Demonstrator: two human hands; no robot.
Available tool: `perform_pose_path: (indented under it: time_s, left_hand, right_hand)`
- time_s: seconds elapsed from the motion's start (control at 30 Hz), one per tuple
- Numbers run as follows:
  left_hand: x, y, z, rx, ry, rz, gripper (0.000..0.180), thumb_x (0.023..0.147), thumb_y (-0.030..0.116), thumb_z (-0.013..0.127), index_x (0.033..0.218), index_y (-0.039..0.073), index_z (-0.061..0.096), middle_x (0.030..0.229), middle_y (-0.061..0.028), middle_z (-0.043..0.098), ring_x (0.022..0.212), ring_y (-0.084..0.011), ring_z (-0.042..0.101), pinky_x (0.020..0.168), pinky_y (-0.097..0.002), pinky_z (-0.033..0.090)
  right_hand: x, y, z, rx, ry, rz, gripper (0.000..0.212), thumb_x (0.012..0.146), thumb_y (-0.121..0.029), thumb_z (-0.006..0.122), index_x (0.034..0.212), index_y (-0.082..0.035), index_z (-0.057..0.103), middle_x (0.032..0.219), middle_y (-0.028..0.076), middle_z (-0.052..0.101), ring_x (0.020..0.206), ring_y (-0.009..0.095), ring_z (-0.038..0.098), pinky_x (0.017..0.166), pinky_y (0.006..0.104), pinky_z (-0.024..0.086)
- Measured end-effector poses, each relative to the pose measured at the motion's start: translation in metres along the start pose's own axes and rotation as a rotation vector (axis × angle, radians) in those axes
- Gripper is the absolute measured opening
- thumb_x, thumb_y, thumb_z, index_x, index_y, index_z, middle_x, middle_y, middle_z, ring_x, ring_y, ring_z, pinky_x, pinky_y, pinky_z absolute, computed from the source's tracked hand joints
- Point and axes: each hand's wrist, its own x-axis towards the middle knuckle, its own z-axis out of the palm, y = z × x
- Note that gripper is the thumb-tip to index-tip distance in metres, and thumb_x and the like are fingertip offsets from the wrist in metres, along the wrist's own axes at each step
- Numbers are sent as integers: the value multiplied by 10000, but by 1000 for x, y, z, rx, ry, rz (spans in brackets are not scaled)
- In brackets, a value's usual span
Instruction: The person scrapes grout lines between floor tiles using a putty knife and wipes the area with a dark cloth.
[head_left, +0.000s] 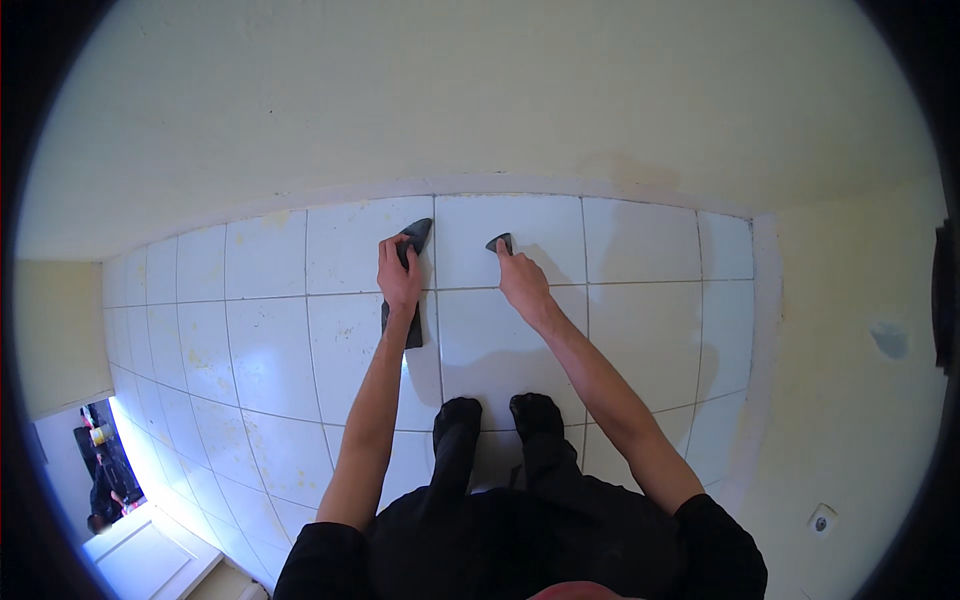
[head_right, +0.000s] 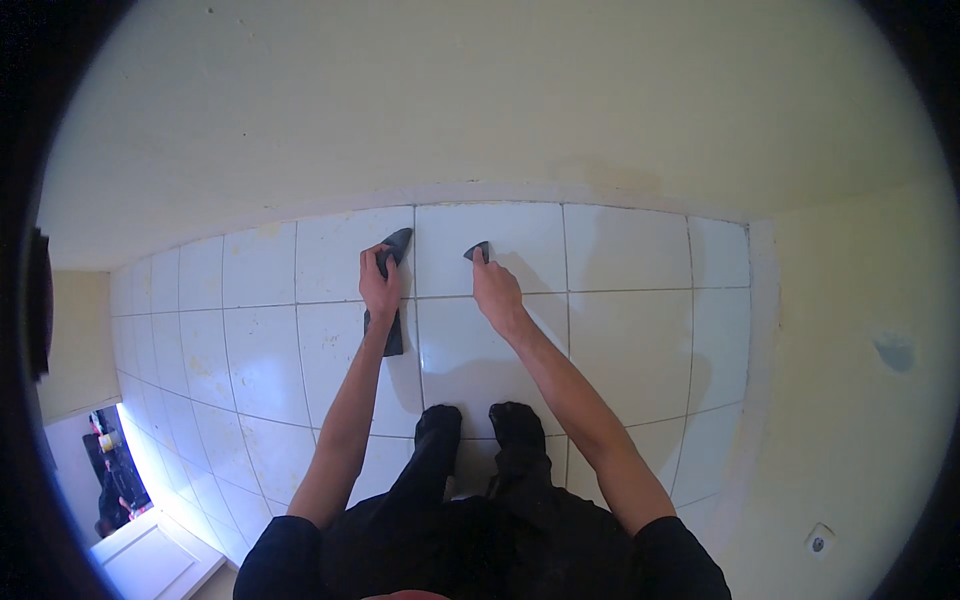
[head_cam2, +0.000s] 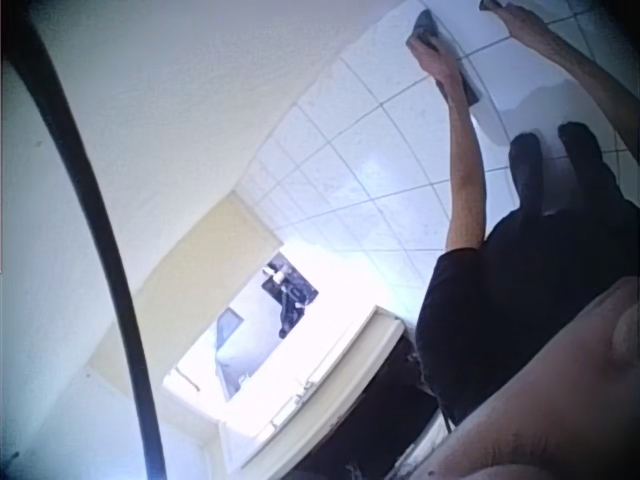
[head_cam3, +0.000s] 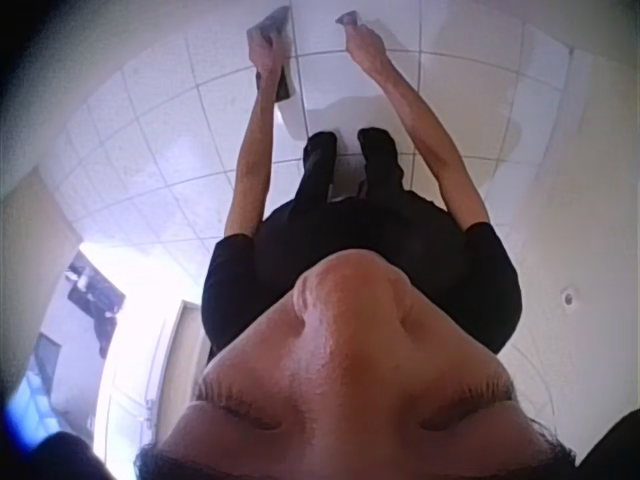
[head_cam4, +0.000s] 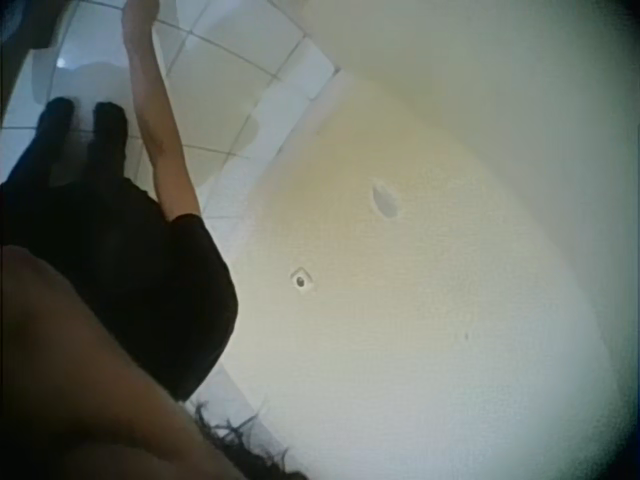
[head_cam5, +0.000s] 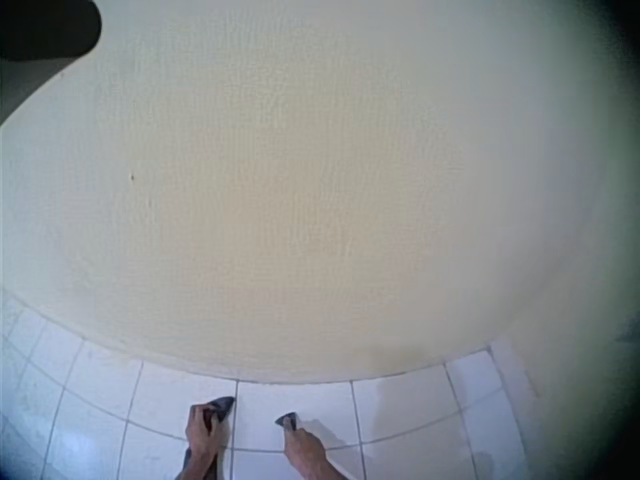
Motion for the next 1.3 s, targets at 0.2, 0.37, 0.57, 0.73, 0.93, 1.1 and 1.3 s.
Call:
perform_pose_path:
  time_s: [0.2,0.37,0.57,0.73,0.93,1.1,1.3]
  left_hand:
    - [1,-3,0,-15,-16,-4,223,944,129,568,1154,53,577,1167,-136,613,1094,-370,614,928,-427,492]
    - [2,-3,-1,-14,-11,14,228,939,129,569,1155,56,577,1164,-136,614,1090,-369,615,923,-428,494]
    - [0,-3,-1,-17,-31,-14,234,937,128,569,1160,59,577,1173,-132,610,1103,-365,611,932,-425,491]
    - [1,-3,-1,-21,-22,-11,233,938,132,576,1161,63,576,1172,-127,611,1099,-363,615,923,-423,496]
    - [0,-2,0,-25,-28,-21,221,947,130,568,1157,61,579,1175,-135,608,1105,-358,614,932,-422,494]
    - [2,-3,-3,-19,-11,6,233,952,127,565,1175,63,585,1172,-138,608,1105,-360,612,938,-422,490]
    - [-2,14,-1,-80,-93,-52,290,954,82,551,1239,49,590,1143,-144,624,1103,-330,621,945,-409,486]
  right_hand:
    - [2,-5,-6,-13,-5,5,465,919,-32,511,1370,79,506,884,266,699,813,413,712,706,504,585]
    - [2,-7,-9,-1,-45,26,471,914,-33,524,1372,73,507,891,265,696,818,413,711,709,509,581]
    - [-1,-2,-4,4,-51,41,574,889,31,510,1459,19,448,871,255,683,810,404,699,707,498,570]
    - [2,1,-2,-10,-43,24,577,887,32,506,1460,13,450,865,253,685,801,405,698,699,504,566]
    - [5,3,-7,-18,4,-36,485,913,-30,519,1388,64,503,874,271,701,787,414,708,685,502,582]
    - [-7,23,-13,116,103,-17,479,927,-31,516,1405,-44,541,887,264,702,790,421,701,708,511,568]
    - [-58,75,1,459,342,-75,456,1011,-105,546,1465,-120,519,651,118,571,567,216,546,545,351,471]
